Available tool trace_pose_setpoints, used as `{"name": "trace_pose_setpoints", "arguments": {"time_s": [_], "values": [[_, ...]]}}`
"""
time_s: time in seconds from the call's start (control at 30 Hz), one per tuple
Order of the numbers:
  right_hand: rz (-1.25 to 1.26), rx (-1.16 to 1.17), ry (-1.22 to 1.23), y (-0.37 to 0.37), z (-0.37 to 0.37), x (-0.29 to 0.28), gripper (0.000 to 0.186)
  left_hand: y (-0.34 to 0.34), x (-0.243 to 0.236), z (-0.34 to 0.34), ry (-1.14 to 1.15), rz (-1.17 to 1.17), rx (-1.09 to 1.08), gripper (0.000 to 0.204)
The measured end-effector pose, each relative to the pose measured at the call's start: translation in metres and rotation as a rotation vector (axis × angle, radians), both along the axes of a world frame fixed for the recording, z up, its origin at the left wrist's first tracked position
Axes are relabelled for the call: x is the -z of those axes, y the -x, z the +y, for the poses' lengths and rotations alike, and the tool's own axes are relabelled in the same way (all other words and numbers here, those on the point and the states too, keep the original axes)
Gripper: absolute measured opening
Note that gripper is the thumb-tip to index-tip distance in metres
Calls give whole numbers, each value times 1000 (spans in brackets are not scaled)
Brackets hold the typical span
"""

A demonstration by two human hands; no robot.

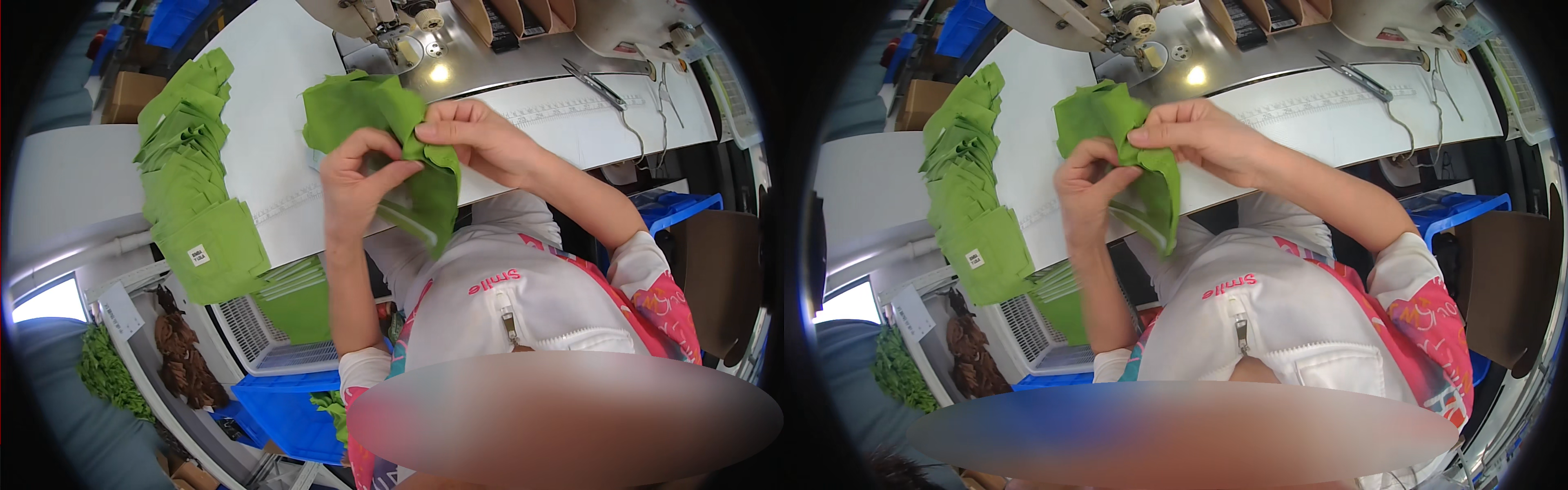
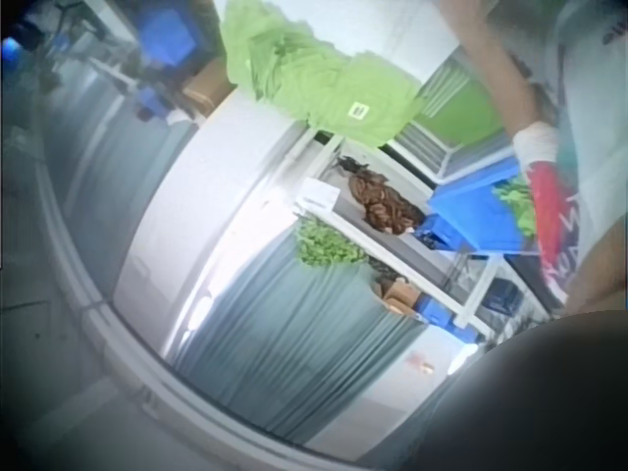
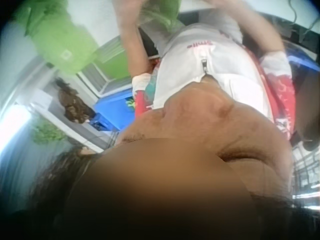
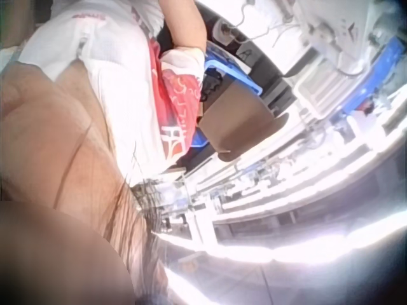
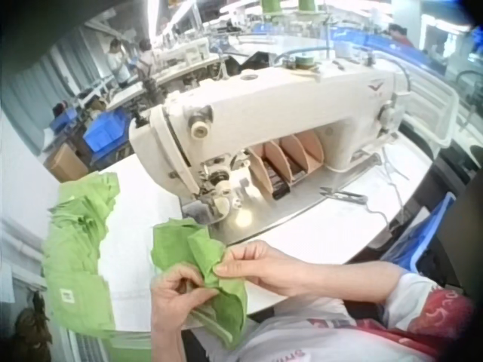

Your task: Sewing labels and assembling green fabric components for accessories using an industrial sewing machine.

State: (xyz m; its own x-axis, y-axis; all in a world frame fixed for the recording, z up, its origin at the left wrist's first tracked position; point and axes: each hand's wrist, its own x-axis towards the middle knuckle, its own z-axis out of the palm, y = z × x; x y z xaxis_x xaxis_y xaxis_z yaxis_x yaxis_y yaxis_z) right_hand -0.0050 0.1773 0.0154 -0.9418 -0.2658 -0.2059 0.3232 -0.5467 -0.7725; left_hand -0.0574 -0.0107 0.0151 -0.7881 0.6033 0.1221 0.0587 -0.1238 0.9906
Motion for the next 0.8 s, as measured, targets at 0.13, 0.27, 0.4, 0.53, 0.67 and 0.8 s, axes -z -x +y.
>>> {"name": "trace_pose_setpoints", "arguments": {"time_s": [0.13,0.27,0.4,0.53,0.67,0.8], "values": [[383,310,-429,1,12,-23,10,2,-36,-16,189,305,-202,18],[672,613,-773,-6,8,-21,9,1,-42,-17,159,445,-286,19],[1054,523,-1112,-10,9,-17,12,-3,-30,-13,115,414,-306,23],[1040,356,-1164,-10,9,-21,28,-8,-23,-12,124,394,-371,21],[1334,363,-1254,0,17,-17,39,-12,-25,-11,133,426,-415,18],[1387,342,-1446,-3,12,-17,35,-9,-19,-10,29,478,-449,16]]}}
